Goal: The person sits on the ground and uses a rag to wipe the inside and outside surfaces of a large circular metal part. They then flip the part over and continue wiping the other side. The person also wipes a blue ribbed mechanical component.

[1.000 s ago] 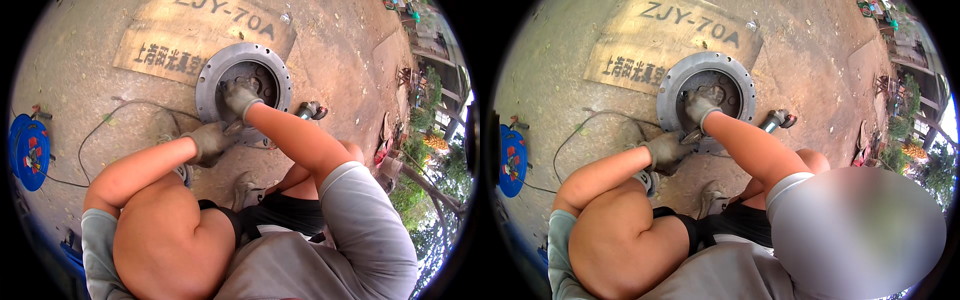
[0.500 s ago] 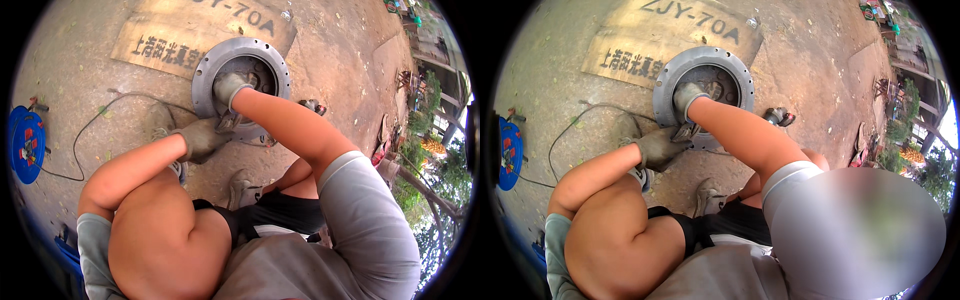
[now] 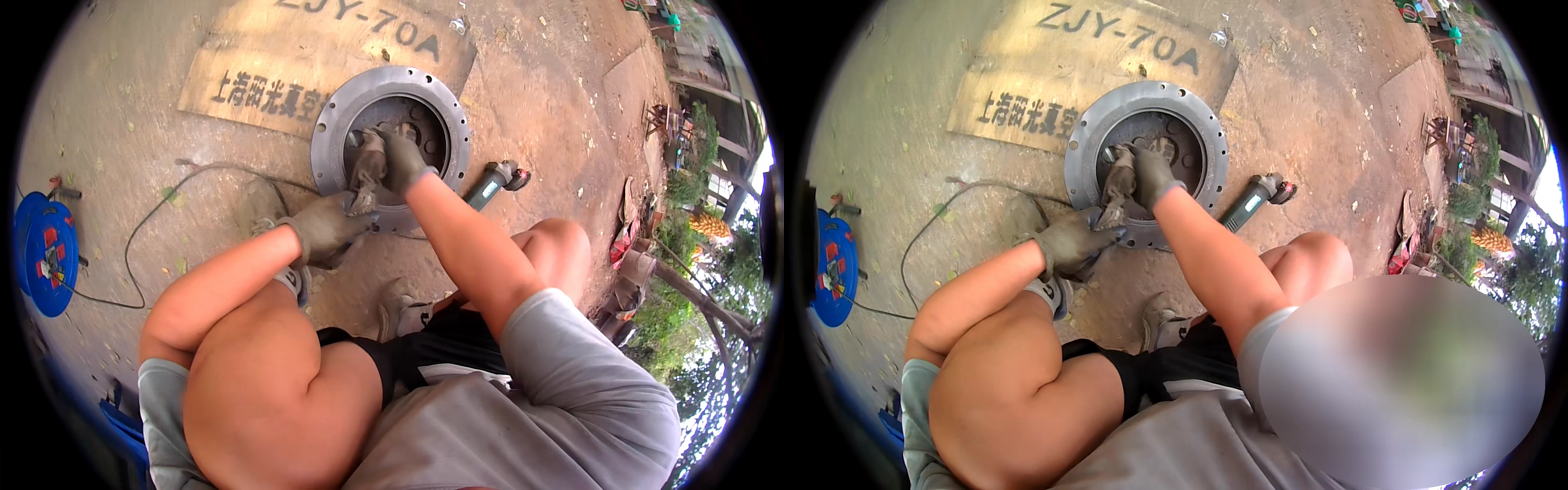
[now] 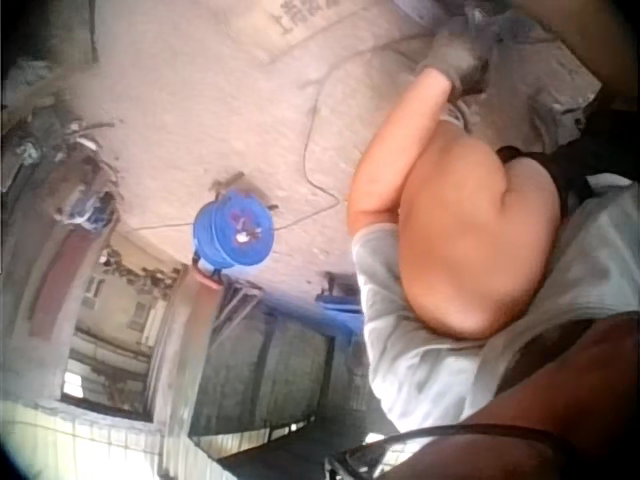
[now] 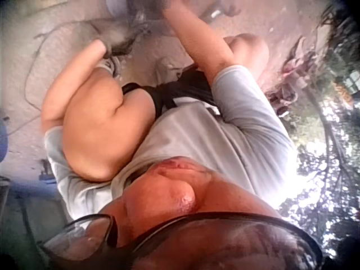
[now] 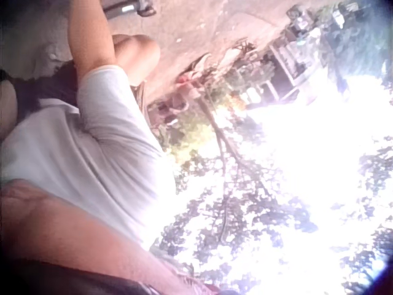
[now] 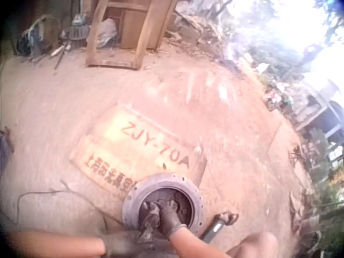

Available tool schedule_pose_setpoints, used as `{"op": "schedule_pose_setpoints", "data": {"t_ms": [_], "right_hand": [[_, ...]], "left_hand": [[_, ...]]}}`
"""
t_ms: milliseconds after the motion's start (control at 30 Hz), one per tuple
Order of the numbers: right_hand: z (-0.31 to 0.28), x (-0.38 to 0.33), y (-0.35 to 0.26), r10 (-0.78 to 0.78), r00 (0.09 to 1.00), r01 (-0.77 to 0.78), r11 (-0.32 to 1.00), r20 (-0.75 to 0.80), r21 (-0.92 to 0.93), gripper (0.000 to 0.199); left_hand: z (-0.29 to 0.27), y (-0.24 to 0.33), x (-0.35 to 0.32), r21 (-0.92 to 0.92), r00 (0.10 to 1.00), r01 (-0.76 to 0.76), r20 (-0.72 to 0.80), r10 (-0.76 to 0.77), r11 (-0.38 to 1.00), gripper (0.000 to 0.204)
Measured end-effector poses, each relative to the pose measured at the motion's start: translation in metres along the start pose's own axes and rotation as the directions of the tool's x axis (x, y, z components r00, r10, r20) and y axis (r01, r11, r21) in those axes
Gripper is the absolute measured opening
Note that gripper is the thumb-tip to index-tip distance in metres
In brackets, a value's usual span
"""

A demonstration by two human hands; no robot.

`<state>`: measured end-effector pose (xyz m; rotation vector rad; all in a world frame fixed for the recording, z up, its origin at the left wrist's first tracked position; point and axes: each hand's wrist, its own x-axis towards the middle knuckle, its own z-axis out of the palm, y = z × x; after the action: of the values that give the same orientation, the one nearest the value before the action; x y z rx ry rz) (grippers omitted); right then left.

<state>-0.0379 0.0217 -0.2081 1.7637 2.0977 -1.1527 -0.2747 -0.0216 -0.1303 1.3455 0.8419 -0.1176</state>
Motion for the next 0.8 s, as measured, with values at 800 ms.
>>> {"op": "schedule_pose_setpoints", "data": {"t_ms": [800], "right_hand": [[-0.028,-0.134,-0.102,0.071,0.993,-0.11,0.809,0.091,0.578,0.037]], "left_hand": [[0.02,-0.049,0.009,-0.631,0.978,-0.111,-0.205,-0.027,0.768,0.032]]}}
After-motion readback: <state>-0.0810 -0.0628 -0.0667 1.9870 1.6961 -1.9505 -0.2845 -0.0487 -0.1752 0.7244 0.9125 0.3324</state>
